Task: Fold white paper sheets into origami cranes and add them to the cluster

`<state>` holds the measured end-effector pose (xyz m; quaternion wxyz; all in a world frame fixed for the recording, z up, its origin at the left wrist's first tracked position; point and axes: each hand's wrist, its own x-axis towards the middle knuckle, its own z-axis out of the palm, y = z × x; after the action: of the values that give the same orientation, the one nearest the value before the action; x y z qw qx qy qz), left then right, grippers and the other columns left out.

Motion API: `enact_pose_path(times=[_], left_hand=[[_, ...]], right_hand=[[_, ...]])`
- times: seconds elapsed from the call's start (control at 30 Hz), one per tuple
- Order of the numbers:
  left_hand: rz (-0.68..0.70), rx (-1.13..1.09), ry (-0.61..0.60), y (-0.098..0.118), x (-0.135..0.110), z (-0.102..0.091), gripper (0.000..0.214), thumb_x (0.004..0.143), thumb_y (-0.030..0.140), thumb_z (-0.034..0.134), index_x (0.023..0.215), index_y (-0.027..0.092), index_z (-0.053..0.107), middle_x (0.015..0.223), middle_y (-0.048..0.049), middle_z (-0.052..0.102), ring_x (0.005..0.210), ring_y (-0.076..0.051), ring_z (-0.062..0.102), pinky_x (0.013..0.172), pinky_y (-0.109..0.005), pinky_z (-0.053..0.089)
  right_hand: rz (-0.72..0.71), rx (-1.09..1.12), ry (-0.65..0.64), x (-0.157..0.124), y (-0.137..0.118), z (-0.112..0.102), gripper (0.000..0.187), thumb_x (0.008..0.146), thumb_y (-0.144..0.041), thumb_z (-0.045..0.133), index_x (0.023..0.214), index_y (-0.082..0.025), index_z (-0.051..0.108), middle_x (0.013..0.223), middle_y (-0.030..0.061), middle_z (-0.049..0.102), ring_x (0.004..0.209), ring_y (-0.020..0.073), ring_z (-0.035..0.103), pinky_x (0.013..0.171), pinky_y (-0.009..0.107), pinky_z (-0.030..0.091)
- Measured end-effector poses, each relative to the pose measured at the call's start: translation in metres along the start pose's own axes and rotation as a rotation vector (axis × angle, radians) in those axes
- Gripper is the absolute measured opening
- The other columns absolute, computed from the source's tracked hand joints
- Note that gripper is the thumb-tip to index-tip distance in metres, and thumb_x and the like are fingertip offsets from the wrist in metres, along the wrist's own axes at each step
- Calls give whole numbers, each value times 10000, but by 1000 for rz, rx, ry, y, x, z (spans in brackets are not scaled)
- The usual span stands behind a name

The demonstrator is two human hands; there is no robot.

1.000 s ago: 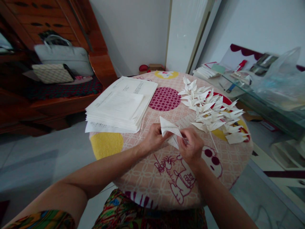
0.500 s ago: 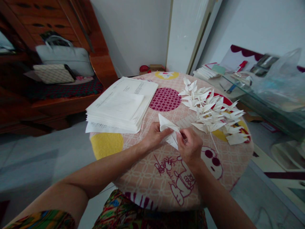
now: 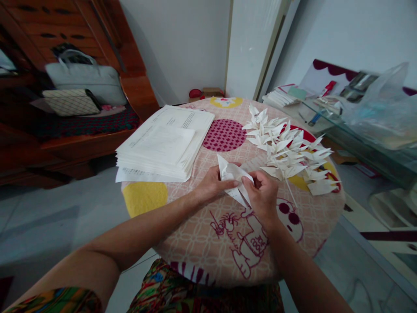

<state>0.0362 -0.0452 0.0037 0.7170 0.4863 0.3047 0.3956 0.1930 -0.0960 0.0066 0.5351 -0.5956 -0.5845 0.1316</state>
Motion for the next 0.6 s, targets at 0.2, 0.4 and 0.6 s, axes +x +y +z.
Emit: enact_pose_path(times=[0.2,0.4,0.6], left_hand=[[-25,-70,-49,1,2,-2,742,543,226,902,1221,106,627,932,-70,732,766,-171,671,715,-270,521],[-16,-99,-81,0,2,-3,630,558,192,899,1136,109,663,931,-72,738,766,-168,671,724,-270,520],[22,-98,-121,-4,3,-6,635,604,215,895,1183,122,650,971,-88,734,848,-197,678,791,-300,519]], right_hand=[[110,75,-34,1,4,-1,118,756,-271,627,726,-171,683,560,-39,584,490,113,494,456,230,384],[117,62,-29,3,5,-1,113,739,-256,616,731,-172,691,548,-41,576,479,112,487,441,232,378],[129,64,-36,2,9,-2,113,753,-240,601,789,-185,693,630,-19,646,548,136,555,522,257,449]])
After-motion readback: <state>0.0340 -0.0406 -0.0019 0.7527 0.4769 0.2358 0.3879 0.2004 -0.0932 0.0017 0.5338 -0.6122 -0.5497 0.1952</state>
